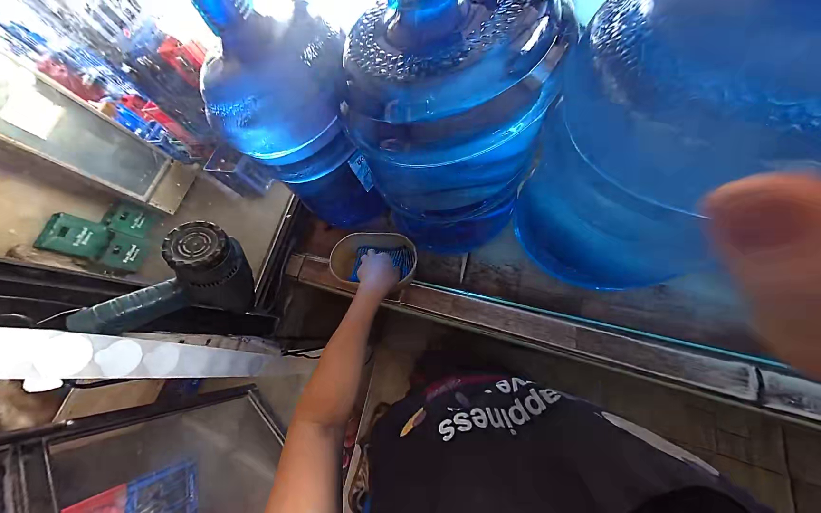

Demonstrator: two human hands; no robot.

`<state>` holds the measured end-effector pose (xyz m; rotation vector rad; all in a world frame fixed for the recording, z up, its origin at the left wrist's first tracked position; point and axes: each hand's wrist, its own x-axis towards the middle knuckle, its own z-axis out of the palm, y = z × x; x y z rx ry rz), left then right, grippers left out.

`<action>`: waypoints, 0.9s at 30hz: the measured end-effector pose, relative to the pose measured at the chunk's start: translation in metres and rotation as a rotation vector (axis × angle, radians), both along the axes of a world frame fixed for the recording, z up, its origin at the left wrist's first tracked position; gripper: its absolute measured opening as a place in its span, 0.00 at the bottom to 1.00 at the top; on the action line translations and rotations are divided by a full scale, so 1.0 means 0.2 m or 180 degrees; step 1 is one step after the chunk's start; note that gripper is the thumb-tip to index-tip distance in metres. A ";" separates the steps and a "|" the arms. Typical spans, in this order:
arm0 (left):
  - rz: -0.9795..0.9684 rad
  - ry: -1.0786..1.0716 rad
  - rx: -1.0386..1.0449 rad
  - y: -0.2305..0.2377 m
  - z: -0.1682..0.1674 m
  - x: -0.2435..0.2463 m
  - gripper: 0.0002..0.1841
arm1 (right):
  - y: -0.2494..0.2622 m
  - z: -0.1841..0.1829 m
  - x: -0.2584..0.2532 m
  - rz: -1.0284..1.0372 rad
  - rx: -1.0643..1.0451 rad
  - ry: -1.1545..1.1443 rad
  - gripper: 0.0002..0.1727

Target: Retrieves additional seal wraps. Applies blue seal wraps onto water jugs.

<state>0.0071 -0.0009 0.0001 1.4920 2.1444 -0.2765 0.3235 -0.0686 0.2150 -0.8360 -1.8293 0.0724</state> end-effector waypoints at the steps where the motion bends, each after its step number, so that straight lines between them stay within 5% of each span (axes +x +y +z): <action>1: -0.0054 -0.0064 0.0051 0.00 -0.01 -0.01 0.22 | 0.00 -0.04 -0.01 0.0127 0.0028 -0.0255 0.37; 3: -0.0160 -0.0151 0.0123 0.01 -0.03 -0.03 0.19 | 0.02 -0.07 -0.11 0.0545 0.0095 -0.0424 0.40; 6: -0.0345 -0.0351 0.0237 0.02 -0.05 -0.09 0.17 | 0.03 -0.24 -0.24 0.0992 -0.0185 -0.0280 0.31; 15: -0.0167 -0.1632 0.0743 -0.04 0.10 -0.37 0.21 | 0.12 -0.75 -0.42 0.1682 -0.3299 -0.0062 0.18; 18: 0.0445 -0.2676 0.1495 -0.10 0.18 -0.41 0.22 | 0.17 -0.78 -0.50 0.1715 -0.4050 0.0297 0.18; 21: 0.1186 -0.4458 0.1890 -0.16 0.30 -0.36 0.19 | 0.21 -0.76 -0.60 0.1632 -0.4259 0.0666 0.21; 24: 0.1452 -0.5690 0.1717 -0.21 0.41 -0.30 0.19 | 0.24 -0.70 -0.71 0.1586 -0.4272 0.1047 0.27; 27: 0.1342 -0.6104 0.1428 -0.24 0.44 -0.25 0.18 | 0.27 -0.65 -0.77 0.1636 -0.4096 0.1402 0.26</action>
